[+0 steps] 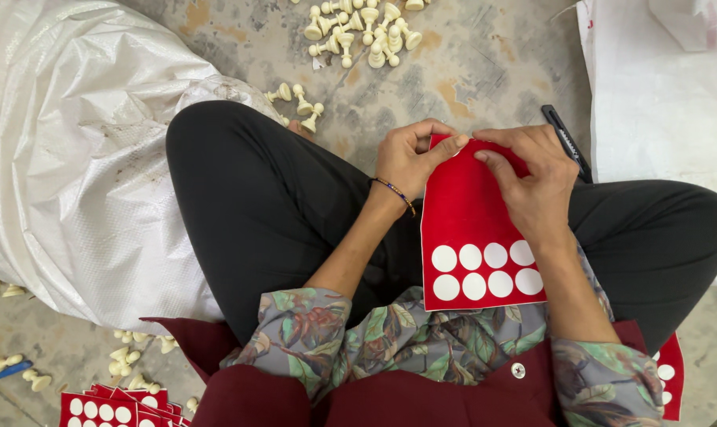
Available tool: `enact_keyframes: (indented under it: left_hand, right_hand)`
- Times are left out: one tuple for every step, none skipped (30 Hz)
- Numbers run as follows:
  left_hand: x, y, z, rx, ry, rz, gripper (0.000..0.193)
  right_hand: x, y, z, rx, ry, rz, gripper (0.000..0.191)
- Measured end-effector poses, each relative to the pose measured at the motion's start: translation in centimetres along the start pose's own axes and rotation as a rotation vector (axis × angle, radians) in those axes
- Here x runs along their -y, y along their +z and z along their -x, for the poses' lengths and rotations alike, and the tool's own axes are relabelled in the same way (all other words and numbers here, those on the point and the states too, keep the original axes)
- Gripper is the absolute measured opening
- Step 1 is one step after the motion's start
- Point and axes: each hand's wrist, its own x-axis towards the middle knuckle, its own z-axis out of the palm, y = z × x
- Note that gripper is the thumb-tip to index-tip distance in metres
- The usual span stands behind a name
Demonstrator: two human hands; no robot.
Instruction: The person sits on the floor and assembles red game boards by peeling white circular felt discs and pressing them onto the red board surface in dot patterns. Finished boards are placed onto a growing stack beside them, and additional boards are taken from a pile to continue the work.
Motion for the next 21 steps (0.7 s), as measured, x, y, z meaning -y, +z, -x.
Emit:
enact_keyframes:
  left_hand:
    - [-0.3, 0.1, 0.2, 0.008, 0.012, 0.034, 0.021]
    - [-0.5, 0.3, 0.4, 0.018, -0.003, 0.074, 0.023]
    - [-0.8, 0.4, 0.6, 0.028, -0.018, 0.115, 0.025]
    - [-1.0, 0.5, 0.7, 0.037, -0.033, 0.155, 0.029]
    - [-1.1, 0.7, 0.8, 0.007, -0.028, 0.078, 0.03]
    - [-1.3, 0.9, 0.9, -0.024, -0.023, 0.001, 0.031]
    - [-1.4, 1.0, 0.9, -0.054, -0.016, -0.077, 0.033]
    - [-1.4, 1.1, 0.9, -0.04, -0.023, 0.05, 0.033]
    - [-1.4, 1.2, 0.9, -0.027, -0.031, 0.176, 0.033]
    - [-1.4, 1.2, 1.0, -0.013, -0.039, 0.302, 0.033]
    - [-1.3, 1.1, 1.0, -0.001, -0.048, 0.317, 0.034]
    - [-1.2, 1.0, 1.1, 0.013, -0.057, 0.332, 0.034]
    - [-1.2, 1.0, 1.2, 0.026, -0.068, 0.35, 0.035]
    - [-1.1, 0.9, 1.2, 0.032, -0.095, 0.383, 0.035]
    - [-1.0, 0.8, 1.2, 0.037, -0.124, 0.417, 0.036]
    - [-0.9, 0.8, 1.2, 0.041, -0.153, 0.451, 0.036]
    - [-0.8, 0.7, 1.2, 0.031, -0.155, 0.432, 0.037]
    - [-0.7, 0.7, 1.2, 0.021, -0.157, 0.413, 0.038]
    - [-0.6, 0.7, 1.3, 0.009, -0.159, 0.394, 0.039]
    - [-0.5, 0.7, 1.3, -0.01, -0.148, 0.341, 0.037]
    - [-0.3, 0.7, 1.2, -0.029, -0.137, 0.289, 0.035]
  right_hand:
    - [0.0, 0.0, -0.1, 0.009, 0.009, -0.005, 0.026]
    - [0.0, 0.0, -0.1, 0.017, 0.019, -0.01, 0.027]
    - [0.0, 0.0, 0.0, 0.026, 0.029, -0.015, 0.029]
    - [0.0, 0.0, 0.0, 0.033, 0.033, -0.016, 0.028]
    - [0.0, 0.0, 0.1, 0.04, 0.036, -0.017, 0.028]
    - [-0.1, 0.1, 0.2, 0.048, 0.038, -0.018, 0.027]
    - [-0.1, 0.1, 0.2, 0.042, 0.011, -0.028, 0.028]
    - [-0.2, 0.1, 0.2, 0.037, -0.017, -0.037, 0.028]
    - [-0.2, 0.2, 0.2, 0.032, -0.044, -0.047, 0.029]
    - [-0.3, 0.2, 0.2, 0.037, -0.037, -0.042, 0.029]
    - [-0.3, 0.2, 0.2, 0.039, -0.031, -0.036, 0.029]
    - [-0.4, 0.3, 0.2, 0.04, -0.024, -0.03, 0.029]
    - [-0.4, 0.2, 0.2, 0.033, -0.028, -0.023, 0.028]
    - [-0.4, 0.2, 0.3, 0.026, -0.031, -0.016, 0.027]
    - [-0.5, 0.2, 0.3, 0.02, -0.033, -0.009, 0.027]
    - [-0.5, 0.1, 0.4, 0.023, -0.013, -0.017, 0.027]
    - [-0.5, 0.1, 0.4, 0.026, 0.007, -0.026, 0.027]
    - [-0.6, 0.0, 0.5, 0.03, 0.027, -0.036, 0.027]
    - [-0.7, 0.0, 0.5, 0.037, 0.029, -0.038, 0.026]
    - [-0.7, -0.1, 0.6, 0.044, 0.032, -0.04, 0.025]
    - [-0.8, -0.1, 0.6, 0.052, 0.033, -0.041, 0.025]
